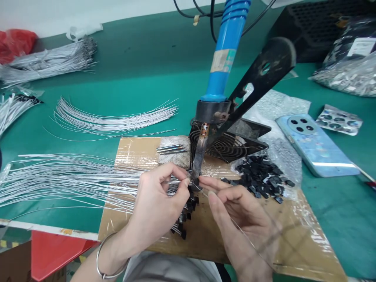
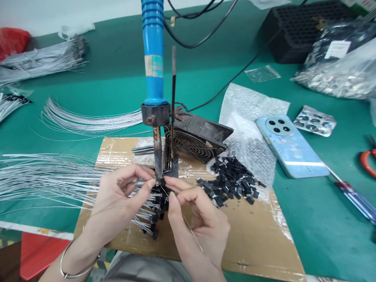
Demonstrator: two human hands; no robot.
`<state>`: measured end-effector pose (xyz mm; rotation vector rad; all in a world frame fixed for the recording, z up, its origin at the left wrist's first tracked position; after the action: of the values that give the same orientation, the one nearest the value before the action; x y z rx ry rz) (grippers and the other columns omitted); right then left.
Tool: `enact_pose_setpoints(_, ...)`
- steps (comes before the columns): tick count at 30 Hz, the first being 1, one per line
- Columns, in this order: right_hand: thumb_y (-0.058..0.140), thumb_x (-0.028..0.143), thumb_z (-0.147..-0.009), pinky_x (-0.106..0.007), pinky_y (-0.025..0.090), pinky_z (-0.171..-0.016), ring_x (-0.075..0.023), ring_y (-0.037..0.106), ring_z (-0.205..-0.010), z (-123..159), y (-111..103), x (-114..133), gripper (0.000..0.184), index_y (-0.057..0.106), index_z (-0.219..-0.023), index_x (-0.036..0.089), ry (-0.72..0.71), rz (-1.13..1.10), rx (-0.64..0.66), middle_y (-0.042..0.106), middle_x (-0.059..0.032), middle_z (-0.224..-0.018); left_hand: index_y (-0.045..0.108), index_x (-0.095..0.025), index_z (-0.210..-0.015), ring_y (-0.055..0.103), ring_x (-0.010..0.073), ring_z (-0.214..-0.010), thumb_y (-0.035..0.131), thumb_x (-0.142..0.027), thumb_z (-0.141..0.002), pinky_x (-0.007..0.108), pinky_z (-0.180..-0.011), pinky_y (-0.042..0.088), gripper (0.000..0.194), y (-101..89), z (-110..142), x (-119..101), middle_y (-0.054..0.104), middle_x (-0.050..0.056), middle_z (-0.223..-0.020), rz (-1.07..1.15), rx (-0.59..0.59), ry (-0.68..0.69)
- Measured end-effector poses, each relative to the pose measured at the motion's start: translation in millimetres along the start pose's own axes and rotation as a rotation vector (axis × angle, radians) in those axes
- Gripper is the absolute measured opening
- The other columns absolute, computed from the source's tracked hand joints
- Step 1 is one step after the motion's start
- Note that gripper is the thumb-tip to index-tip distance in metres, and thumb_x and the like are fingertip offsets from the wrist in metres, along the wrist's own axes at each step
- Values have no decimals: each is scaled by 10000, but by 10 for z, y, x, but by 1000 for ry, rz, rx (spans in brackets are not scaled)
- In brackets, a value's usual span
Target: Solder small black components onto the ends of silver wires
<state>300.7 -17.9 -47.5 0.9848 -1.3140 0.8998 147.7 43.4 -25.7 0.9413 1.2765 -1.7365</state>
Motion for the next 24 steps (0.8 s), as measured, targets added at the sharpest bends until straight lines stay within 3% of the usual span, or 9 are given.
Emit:
enact_pose_setpoints(6, 669, 164, -908, -286, 567, -944, -180, 722, -1059, -4, -4, -6, 171, 611, -759, 225, 4, -7, -2, 771, -50, -1103, 633, -184, -718, 612, 162, -725, 608, -162, -822, 250, -573, 408, 109, 6, -5, -17, 718, 39, -856, -27, -6, -12)
enact_pose_setpoints(13, 679, 156, -893, -269, 568, -934, -170, 726, -1041, -9, -10, -5, 169, 619, -751, 225, -14, 12, -16, 778, -49, -1071, 628, -184, -711, 514, 130, -623, 599, -159, -819, 253, -524, 339, 115, -9, -6, -21, 694, 18, -793, -41, 3, 0)
enact_pose_setpoints(19, 687, 197, -893, -299, 574, -924, -186, 730, -1014, 7, -4, 31, 175, 620, -734, 224, 48, 29, -65, 777, -55, -1063, 632, -185, -726, 593, 156, -713, 594, -165, -832, 253, -577, 395, 114, -5, 6, -28, 712, 36, -847, -30, 6, 19)
enact_pose_setpoints(24, 685, 198, -895, -278, 563, -937, -168, 723, -1017, 7, 3, 16, 170, 630, -741, 240, 68, 21, -53, 774, -36, -1072, 635, -187, -733, 544, 132, -631, 592, -163, -834, 248, -532, 361, 113, -2, 5, -20, 712, 31, -839, -57, -2, 24)
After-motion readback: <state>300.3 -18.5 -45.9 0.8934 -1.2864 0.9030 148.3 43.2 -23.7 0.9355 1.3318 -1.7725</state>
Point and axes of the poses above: each hand's wrist, its own z-axis away from the middle knuckle, its own y-axis out of the palm, x = y × z, the point moved 8 cm from there along -z, towards the middle knuckle
